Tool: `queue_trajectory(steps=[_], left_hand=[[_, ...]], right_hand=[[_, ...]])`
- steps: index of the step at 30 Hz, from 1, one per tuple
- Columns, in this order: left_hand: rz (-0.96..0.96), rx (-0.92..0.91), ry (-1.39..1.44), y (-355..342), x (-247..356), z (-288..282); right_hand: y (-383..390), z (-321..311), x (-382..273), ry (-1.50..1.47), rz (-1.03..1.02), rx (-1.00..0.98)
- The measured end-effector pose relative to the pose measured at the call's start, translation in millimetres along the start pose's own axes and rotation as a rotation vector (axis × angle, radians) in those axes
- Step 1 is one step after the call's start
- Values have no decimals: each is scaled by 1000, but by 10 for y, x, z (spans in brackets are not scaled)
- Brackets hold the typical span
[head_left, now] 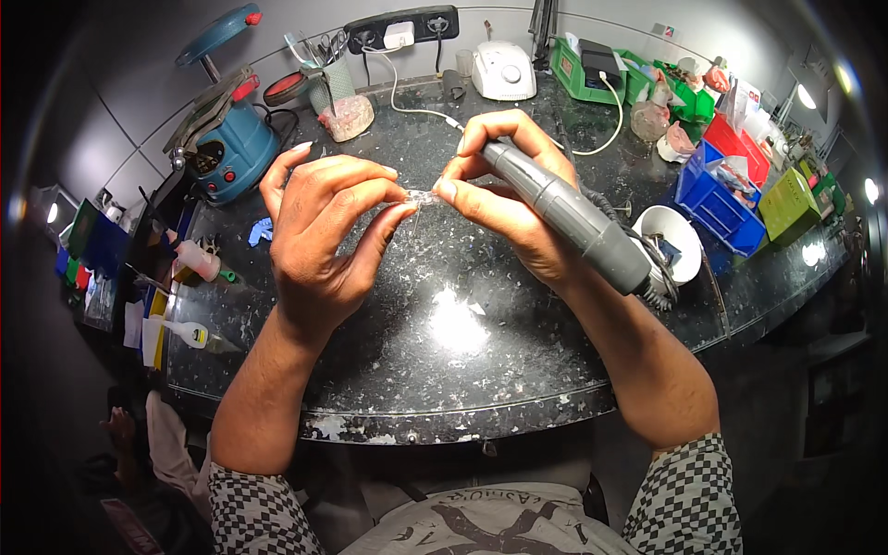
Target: The person uses a rotary tool to trim and refine the edges of a clear dental aligner by hand, turning the piece to work on different sections while seated at a laboratory bench.
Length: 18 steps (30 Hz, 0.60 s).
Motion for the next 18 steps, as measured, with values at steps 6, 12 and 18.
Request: queue_trajectory(steps=[6, 12, 18], left_hand=[[34, 8, -27, -38, 62, -29], [21, 8, -41, -29, 36, -46], [-30, 61, -30, -21, -32, -26]], right_hand=[[-5, 20, 12, 22, -22, -31], [-25, 31, -32, 48, -40, -55], [-58, 21, 94, -19, -99, -81]])
Point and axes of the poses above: each hand's wrist, its own y-axis away from the middle knuckle, its own z-axis out of the palm, x = y × z, the point moved 2 cm from there along -y, towards the middle knuckle, and after that the axes turned 12 degrees about x, right-handed, at the moved point
